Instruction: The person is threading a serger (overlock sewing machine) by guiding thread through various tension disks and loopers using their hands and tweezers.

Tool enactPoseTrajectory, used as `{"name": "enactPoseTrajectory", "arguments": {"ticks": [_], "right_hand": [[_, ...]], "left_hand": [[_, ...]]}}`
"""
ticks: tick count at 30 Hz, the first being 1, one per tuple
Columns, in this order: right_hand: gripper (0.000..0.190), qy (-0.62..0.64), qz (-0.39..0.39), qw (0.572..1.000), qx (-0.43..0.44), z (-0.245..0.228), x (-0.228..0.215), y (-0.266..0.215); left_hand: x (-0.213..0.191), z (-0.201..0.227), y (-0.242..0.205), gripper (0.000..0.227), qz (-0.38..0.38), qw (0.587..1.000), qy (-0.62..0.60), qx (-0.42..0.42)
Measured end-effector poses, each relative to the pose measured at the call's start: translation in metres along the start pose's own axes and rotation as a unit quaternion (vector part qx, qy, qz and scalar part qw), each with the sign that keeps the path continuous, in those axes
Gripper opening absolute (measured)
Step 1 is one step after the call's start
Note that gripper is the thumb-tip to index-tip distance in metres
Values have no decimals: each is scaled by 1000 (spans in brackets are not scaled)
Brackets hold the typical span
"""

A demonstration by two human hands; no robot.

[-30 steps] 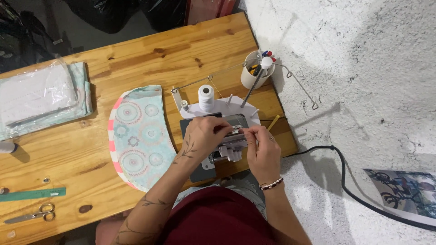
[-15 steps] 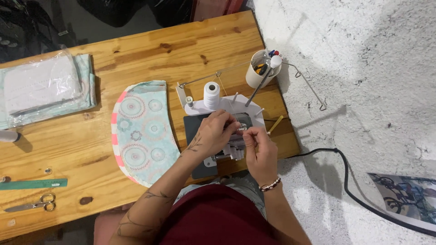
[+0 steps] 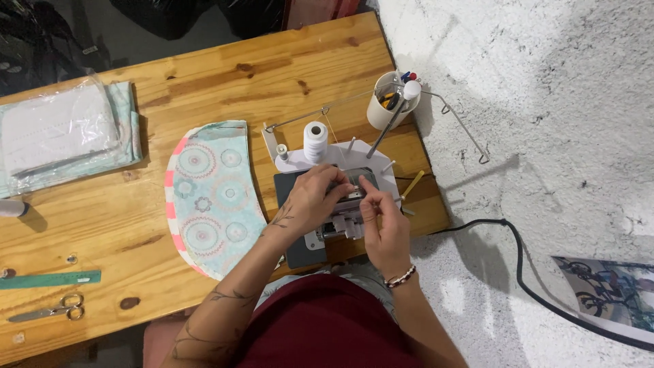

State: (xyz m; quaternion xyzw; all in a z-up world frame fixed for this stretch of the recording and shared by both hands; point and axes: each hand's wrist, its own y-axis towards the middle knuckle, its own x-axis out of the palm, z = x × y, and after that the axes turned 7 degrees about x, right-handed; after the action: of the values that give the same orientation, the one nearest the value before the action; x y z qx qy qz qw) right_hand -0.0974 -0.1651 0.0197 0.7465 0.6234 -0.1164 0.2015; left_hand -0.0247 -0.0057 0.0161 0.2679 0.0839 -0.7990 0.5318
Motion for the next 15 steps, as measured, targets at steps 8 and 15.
{"name": "enactPoseTrajectory", "arguments": {"ticks": [8,15], "right_hand": [[23,59,-17,998,22,6,-7,14],[24,131,-41,990,37,5,-8,31]], "left_hand": [[3,-6,-4,16,24,993,-113,-33],[1,0,-2,12,46,989,-141,0]]}}
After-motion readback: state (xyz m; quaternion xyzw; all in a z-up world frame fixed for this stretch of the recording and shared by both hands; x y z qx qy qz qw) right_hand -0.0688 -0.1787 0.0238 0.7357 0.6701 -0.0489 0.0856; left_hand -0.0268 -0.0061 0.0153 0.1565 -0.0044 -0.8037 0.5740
